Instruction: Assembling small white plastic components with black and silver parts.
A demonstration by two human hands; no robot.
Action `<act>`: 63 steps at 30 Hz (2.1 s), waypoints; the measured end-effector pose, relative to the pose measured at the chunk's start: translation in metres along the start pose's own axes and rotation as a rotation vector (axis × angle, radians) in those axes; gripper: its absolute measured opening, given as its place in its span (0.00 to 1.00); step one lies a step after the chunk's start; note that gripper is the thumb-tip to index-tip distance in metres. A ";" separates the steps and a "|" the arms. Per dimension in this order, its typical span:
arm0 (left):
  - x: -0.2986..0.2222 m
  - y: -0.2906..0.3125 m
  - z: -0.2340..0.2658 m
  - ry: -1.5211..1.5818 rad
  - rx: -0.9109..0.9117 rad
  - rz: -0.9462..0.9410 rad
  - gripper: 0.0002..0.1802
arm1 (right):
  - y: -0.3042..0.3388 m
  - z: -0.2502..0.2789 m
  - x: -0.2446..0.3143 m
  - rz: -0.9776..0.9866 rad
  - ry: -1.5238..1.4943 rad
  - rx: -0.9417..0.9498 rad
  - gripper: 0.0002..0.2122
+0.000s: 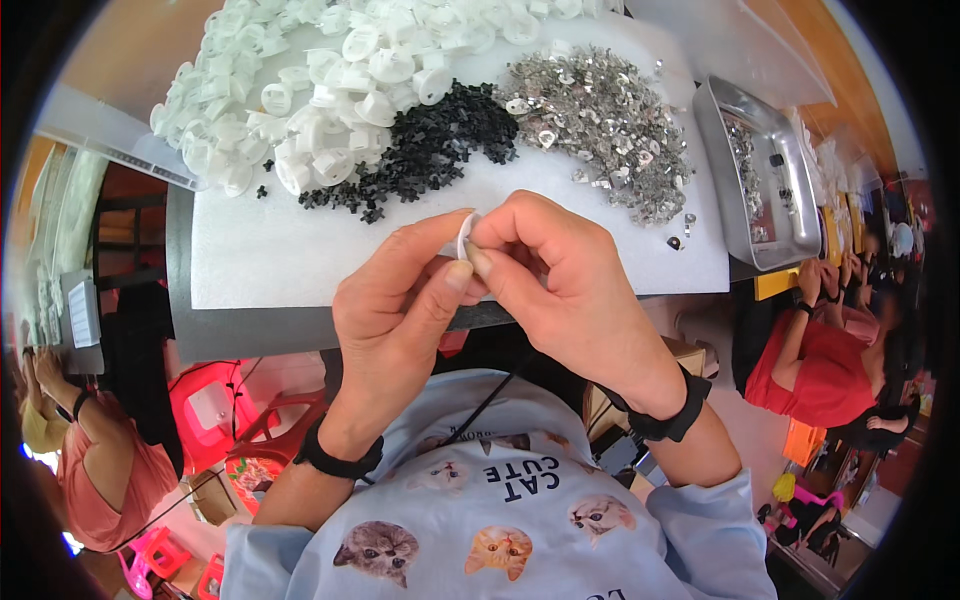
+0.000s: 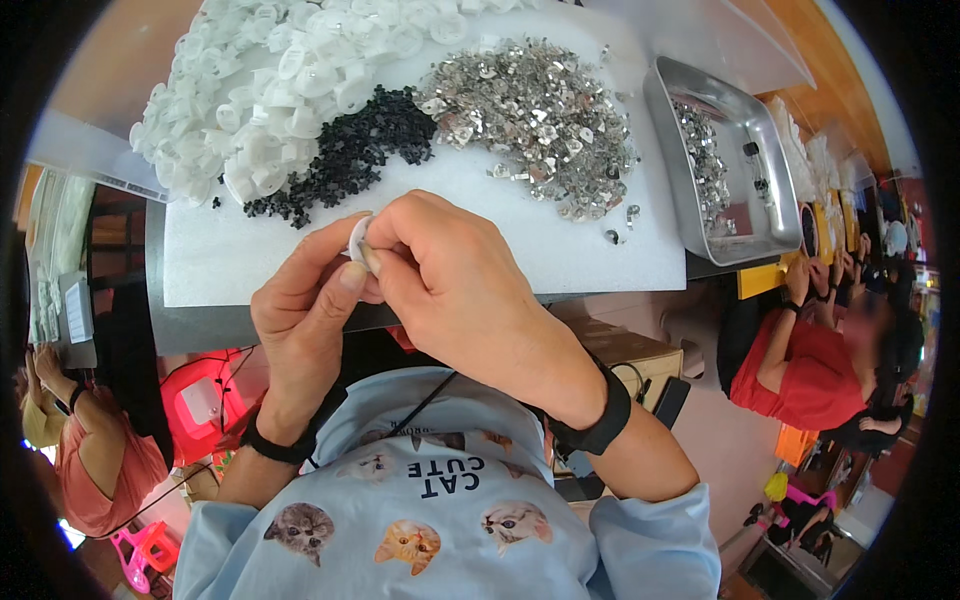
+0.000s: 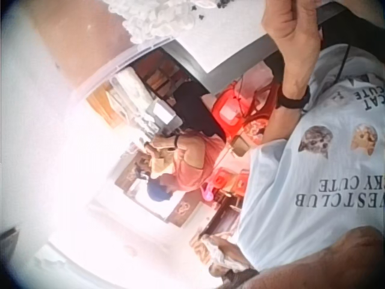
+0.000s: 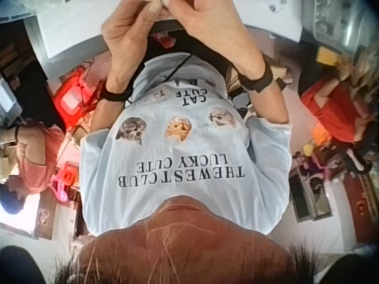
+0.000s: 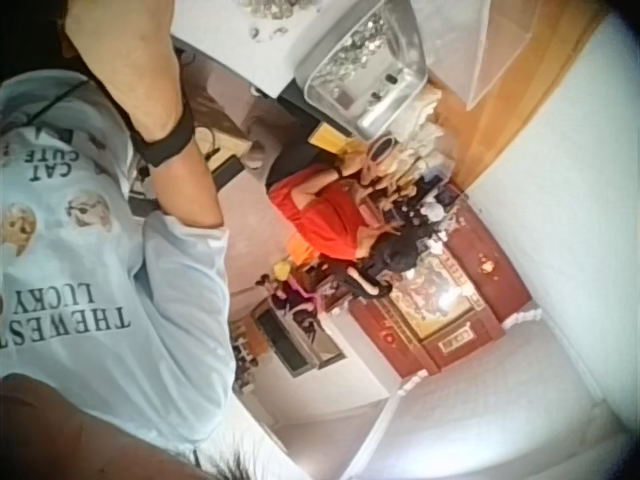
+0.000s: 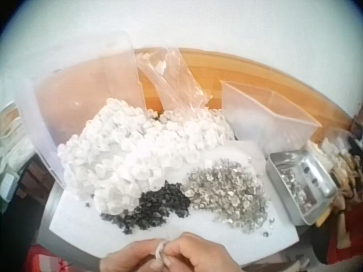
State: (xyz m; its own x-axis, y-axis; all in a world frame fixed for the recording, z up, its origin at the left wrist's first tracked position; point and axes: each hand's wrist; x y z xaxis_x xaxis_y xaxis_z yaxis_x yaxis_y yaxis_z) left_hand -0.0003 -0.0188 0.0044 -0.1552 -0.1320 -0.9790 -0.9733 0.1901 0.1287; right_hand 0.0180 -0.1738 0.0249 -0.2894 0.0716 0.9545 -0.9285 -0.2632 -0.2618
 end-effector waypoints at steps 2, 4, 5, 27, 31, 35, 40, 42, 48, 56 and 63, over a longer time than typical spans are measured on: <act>0.000 0.001 0.000 0.041 0.016 0.060 0.16 | 0.001 0.002 0.006 -0.032 0.091 0.034 0.02; 0.004 -0.002 -0.002 0.054 0.024 -0.002 0.15 | -0.002 0.011 0.012 -0.032 0.111 0.094 0.02; 0.005 -0.002 -0.002 0.060 0.028 -0.060 0.15 | -0.004 0.017 0.016 -0.032 0.124 0.155 0.03; -0.015 0.007 0.018 0.300 -0.084 0.111 0.14 | -0.060 0.031 0.014 0.207 0.969 0.535 0.09; -0.012 0.004 0.018 0.292 -0.089 0.070 0.14 | -0.064 0.025 0.009 0.207 1.003 0.587 0.09; -0.010 0.003 0.019 0.223 -0.080 0.072 0.16 | -0.062 0.035 0.007 0.249 1.003 0.576 0.09; -0.010 0.000 0.016 0.223 -0.079 0.067 0.15 | -0.060 0.033 0.006 0.248 1.002 0.581 0.09; -0.011 0.000 0.015 0.254 -0.080 0.077 0.14 | -0.060 0.031 0.005 0.234 1.001 0.581 0.09; -0.009 0.001 0.016 0.255 -0.096 0.075 0.14 | -0.064 0.026 0.002 0.325 1.026 0.587 0.05; -0.008 0.001 0.016 0.266 -0.092 0.060 0.14 | -0.061 0.010 0.002 0.440 1.162 0.566 0.04; -0.006 0.003 0.018 0.279 -0.096 0.059 0.14 | -0.061 0.021 0.005 0.227 1.007 0.582 0.05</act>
State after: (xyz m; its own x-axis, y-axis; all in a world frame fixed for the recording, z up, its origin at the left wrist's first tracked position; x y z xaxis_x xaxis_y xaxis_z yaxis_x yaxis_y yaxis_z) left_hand 0.0009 0.0002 0.0077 -0.2398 -0.3884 -0.8897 -0.9706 0.1141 0.2119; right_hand 0.0783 -0.1776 0.0486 -0.7283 0.6237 0.2838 -0.6622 -0.7471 -0.0578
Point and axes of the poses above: each hand's wrist, its own y-axis away from the middle knuckle, its own z-axis out of the back of the hand, x = y × z, and after that the axes turned 11 degrees about z, right-handed
